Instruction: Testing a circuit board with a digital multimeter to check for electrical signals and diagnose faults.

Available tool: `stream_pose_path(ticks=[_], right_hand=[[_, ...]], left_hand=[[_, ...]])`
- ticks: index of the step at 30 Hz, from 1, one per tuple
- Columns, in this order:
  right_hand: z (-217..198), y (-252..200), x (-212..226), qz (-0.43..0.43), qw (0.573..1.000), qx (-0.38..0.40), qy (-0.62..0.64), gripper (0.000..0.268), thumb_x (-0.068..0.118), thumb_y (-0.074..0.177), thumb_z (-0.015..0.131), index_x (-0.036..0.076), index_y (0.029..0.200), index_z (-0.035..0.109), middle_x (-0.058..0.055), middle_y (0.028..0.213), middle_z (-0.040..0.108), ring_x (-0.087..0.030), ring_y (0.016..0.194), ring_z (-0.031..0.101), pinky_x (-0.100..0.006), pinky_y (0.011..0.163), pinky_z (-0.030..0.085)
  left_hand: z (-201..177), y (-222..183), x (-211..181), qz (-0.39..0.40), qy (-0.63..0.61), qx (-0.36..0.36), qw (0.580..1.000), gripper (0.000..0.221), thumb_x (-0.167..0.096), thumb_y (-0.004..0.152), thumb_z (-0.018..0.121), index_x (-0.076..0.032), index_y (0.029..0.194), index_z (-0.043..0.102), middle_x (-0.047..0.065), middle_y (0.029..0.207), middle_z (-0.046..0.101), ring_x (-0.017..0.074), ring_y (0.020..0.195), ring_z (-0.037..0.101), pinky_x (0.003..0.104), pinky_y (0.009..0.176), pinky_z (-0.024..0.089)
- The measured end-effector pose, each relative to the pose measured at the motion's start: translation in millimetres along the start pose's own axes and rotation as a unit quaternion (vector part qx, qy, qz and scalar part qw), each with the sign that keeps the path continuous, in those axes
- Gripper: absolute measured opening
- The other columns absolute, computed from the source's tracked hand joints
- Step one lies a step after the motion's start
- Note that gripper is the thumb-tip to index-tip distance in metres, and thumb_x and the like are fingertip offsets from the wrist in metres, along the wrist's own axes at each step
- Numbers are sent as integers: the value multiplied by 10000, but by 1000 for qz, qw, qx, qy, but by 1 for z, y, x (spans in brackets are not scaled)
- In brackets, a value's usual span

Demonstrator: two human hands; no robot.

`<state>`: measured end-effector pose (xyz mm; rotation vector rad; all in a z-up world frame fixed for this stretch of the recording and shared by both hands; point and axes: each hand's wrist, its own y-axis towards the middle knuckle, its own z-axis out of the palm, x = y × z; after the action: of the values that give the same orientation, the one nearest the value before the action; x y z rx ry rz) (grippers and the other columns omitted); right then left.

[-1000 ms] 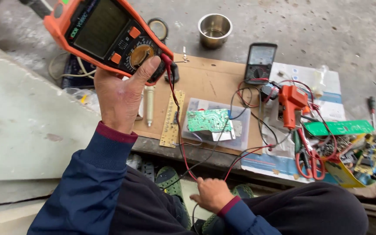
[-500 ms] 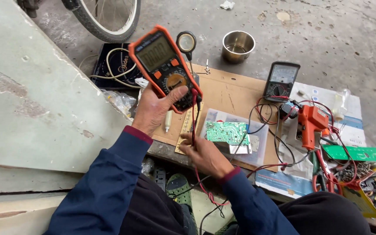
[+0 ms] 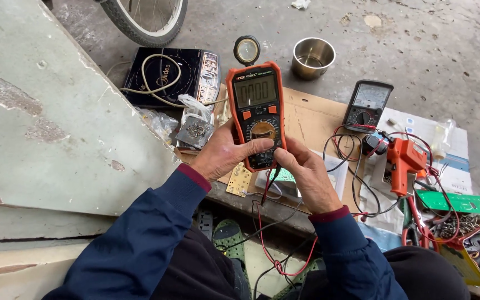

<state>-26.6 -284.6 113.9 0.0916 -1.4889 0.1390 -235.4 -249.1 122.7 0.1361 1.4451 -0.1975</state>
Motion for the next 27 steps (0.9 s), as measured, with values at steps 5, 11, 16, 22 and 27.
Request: stream_pose_path(ticks=[5,11,16,22,27], right_hand=[[-5,-2,-16,-12,1000,-15,15,552,322,1060,722,73,1550,679,-165,1331,791,-209,1242,685,-465,1200,502],[-4,-13,15,14,1000,11,25,735,419,988,744,63,1615,600,-228,1423,733,-321,1314,668,-553,1218,478],[-9,-23,12,5,1000,-14,-4,694,364,986,771,23,1576,637,-215,1336,760,-283,1265,679,-508,1183,513],[-8,-26,10,-1,998,-61,35,649,327,991,765,15,1550,655,-194,1280,754,-267,1165,691,-440,1076,570],[-9,-21,-10,3,995,-83,62,642,336,988,785,34,1536,641,-129,1232,757,-214,1076,704,-355,925,574]], left_hand=[[3,-1,2,-6,-19,3,1000,687,-278,836,999,-37,1392,675,136,1206,796,213,1132,751,389,1022,659],[11,-4,-1,-22,-11,30,999,773,-354,819,1002,-15,1428,668,211,1243,791,294,1138,779,424,1006,670],[14,-4,8,-34,-34,50,998,745,-295,816,1009,-22,1424,677,182,1255,784,257,1155,745,408,1027,651],[20,-7,-5,-21,-38,78,996,791,-290,825,982,-2,1442,581,180,1234,747,254,1039,773,362,774,736],[35,-38,-14,187,303,-122,927,871,-540,910,843,5,1516,534,286,1410,609,407,1292,688,491,1041,644]])
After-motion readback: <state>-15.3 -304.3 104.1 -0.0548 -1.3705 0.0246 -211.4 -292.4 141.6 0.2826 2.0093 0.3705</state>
